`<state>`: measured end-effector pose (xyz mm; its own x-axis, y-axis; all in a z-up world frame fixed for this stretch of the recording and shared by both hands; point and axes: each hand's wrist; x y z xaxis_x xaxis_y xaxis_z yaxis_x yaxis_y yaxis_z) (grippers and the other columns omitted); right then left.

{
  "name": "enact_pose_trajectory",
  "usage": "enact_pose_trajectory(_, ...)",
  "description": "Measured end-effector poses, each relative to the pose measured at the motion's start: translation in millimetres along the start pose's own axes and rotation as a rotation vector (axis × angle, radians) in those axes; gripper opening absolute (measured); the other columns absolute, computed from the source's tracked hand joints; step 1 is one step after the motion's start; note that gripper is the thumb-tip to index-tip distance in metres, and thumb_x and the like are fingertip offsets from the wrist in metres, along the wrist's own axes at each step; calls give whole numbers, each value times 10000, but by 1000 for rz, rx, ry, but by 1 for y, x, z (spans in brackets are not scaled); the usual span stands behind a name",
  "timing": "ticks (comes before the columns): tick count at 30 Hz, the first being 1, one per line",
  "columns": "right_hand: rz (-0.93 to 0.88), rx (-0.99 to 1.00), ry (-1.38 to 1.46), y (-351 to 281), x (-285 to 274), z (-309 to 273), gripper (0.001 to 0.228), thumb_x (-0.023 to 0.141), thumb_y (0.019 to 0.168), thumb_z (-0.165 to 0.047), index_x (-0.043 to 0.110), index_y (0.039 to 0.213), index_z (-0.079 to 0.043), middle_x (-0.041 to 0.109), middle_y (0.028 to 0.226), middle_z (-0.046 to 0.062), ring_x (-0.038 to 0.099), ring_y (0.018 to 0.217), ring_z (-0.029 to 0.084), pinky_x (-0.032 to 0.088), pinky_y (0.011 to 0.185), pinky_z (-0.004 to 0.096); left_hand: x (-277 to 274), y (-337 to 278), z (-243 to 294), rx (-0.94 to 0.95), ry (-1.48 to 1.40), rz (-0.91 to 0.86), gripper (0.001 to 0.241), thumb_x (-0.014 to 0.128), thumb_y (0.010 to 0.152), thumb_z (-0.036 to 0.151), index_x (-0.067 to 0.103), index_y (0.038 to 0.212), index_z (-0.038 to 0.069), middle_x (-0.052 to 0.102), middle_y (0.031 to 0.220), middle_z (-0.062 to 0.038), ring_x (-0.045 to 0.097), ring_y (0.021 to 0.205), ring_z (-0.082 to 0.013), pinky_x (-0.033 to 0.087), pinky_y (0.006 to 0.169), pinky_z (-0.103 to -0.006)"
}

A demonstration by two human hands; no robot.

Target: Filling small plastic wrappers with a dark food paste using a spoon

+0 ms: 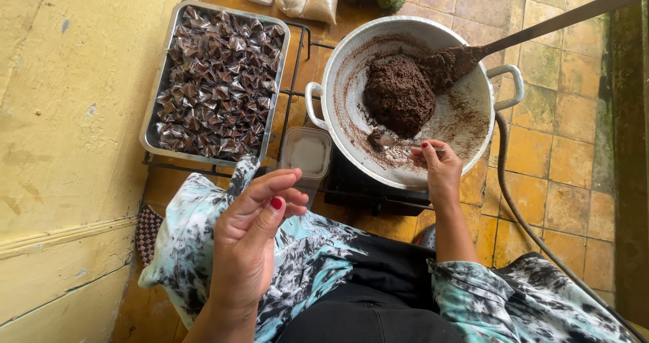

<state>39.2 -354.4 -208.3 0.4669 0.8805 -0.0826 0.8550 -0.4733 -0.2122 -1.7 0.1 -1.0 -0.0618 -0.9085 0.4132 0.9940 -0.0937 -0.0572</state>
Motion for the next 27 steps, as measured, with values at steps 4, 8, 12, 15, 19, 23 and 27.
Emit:
enact_pose_trajectory(4, 18, 78, -55, 4, 4, -9, 157, 581, 1070, -205, 620, 1074, -53, 757, 900, 163, 734, 744, 220, 607, 644, 291, -1, 1, 0, -10, 12, 7, 263, 562, 1000, 92, 693, 1217, 19, 661, 1325, -169, 696, 994, -217, 600, 878, -356)
enact_pose_trajectory(8, 81, 90, -353, 1, 7, -37, 138, 535, 1103, -209, 558, 1075, -75, 729, 848, 102, 677, 684, 159, 581, 625, 276, -1, 2, -2, -5, 14, -1, 256, 564, 1003, 94, 695, 1212, 24, 666, 1317, -167, 700, 999, -220, 596, 874, -358)
enact_pose_trajectory(12, 48, -68, -600, 12, -1, -11, 118, 533, 1084, -112, 570, 1153, -24, 712, 962, 150, 712, 891, 222, 626, 757, 299, 0, 3, -4, -19, 11, 1, 258, 565, 1000, 88, 695, 1214, 26, 672, 1318, -168, 705, 994, -226, 592, 880, -367)
enact_pose_trajectory(15, -44, -345, -716, 16, -9, 21, 103, 578, 1082, -77, 637, 1140, -17, 674, 924, 105, 601, 717, 145, 546, 602, 216, 0, 3, -4, -13, 9, -7, 257, 561, 1003, 86, 692, 1214, 24, 668, 1322, -172, 704, 1000, -232, 599, 884, -376)
enact_pose_trajectory(19, -138, -597, -769, 5, 0, 21, 157, 571, 1061, -67, 662, 1148, 26, 699, 1004, 166, 679, 942, 229, 624, 894, 291, 1, 3, -1, -18, 8, -21, 254, 553, 1006, 72, 690, 1214, 21, 667, 1316, -167, 699, 1015, -226, 601, 880, -354)
enact_pose_trajectory(23, -164, -846, -883, -2, 6, 25, 166, 657, 1004, -44, 702, 1152, 15, 743, 1033, 175, 696, 933, 274, 623, 863, 358, -1, 1, -2, -11, 9, -12, 251, 552, 1005, 69, 689, 1208, 15, 664, 1319, -180, 702, 1004, -235, 607, 879, -364)
enact_pose_trajectory(27, -56, -923, -862, -13, 15, 26, 103, 625, 1042, -75, 691, 1078, -5, 728, 961, 126, 685, 887, 281, 570, 858, 410, -2, 0, -1, -2, 19, -21, 248, 557, 1009, 94, 692, 1206, 26, 664, 1322, -174, 706, 1000, -233, 605, 878, -366)
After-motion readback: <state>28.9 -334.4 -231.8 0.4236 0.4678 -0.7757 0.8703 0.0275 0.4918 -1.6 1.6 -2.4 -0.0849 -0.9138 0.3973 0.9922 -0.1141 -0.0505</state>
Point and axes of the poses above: each hand's wrist, its own y-axis towards the middle knuckle, its own x-axis out of the palm, z = x × y
